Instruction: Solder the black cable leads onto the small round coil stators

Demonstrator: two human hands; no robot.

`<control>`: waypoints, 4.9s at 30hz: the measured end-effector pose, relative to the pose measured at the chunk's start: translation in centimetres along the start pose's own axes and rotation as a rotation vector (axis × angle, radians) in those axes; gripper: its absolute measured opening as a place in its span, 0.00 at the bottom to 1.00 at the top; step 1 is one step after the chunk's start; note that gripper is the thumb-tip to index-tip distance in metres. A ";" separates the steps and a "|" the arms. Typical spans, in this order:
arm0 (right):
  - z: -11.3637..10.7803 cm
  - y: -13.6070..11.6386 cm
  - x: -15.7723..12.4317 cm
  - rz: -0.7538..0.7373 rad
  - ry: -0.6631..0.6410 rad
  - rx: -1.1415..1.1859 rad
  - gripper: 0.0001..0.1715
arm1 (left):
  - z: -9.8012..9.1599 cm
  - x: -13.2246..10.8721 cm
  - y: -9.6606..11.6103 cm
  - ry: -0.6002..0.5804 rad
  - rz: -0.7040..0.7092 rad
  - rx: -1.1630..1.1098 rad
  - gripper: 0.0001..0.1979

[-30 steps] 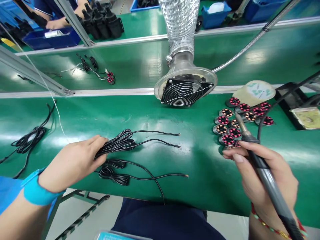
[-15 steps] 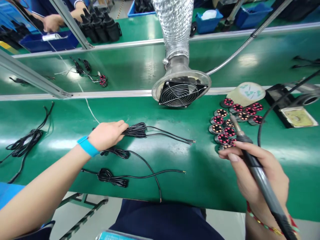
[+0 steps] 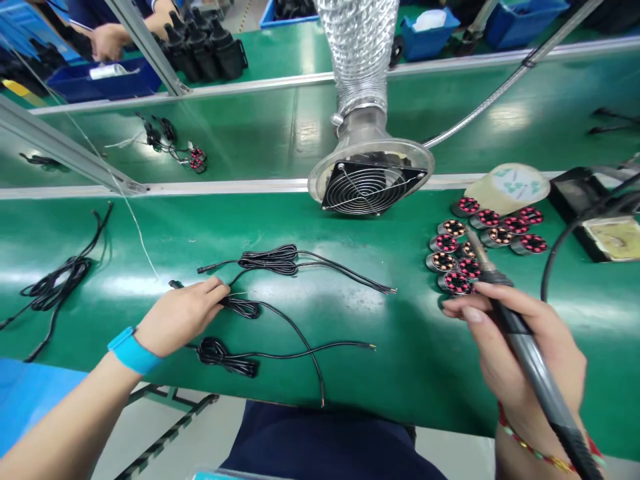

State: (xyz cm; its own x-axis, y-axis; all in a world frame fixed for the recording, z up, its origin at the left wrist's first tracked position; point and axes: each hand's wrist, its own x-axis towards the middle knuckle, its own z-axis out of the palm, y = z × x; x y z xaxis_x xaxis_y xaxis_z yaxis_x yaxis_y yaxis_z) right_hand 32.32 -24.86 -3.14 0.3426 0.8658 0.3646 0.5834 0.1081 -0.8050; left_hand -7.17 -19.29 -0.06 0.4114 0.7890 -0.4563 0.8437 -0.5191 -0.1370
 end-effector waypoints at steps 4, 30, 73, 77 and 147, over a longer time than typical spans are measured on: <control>0.5 -0.6 0.2 -0.020 -0.022 0.016 0.14 | -0.8 -1.6 0.8 0.044 0.020 -0.027 0.22; -3.6 2.1 -0.9 0.041 -0.036 -0.062 0.14 | -2.7 4.7 -2.3 0.049 -0.017 -0.083 0.21; 7.4 2.8 1.3 -0.205 -0.536 -0.128 0.31 | -5.1 15.9 12.8 0.048 0.195 -0.914 0.17; 7.4 2.8 1.3 -0.194 -0.532 -0.129 0.31 | -4.6 16.4 12.6 0.067 0.198 -1.020 0.16; 6.1 3.2 2.0 -0.177 -0.449 -0.067 0.33 | -4.5 15.0 12.0 0.216 0.488 -0.631 0.08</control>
State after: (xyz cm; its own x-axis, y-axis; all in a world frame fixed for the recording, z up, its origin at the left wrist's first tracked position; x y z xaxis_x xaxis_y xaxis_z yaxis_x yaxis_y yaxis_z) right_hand 30.41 -19.86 -7.86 -0.1094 0.9638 0.2431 0.6553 0.2538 -0.7115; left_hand 10.72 -12.23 -4.54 0.7844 0.6023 -0.1485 0.5619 -0.5884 0.5815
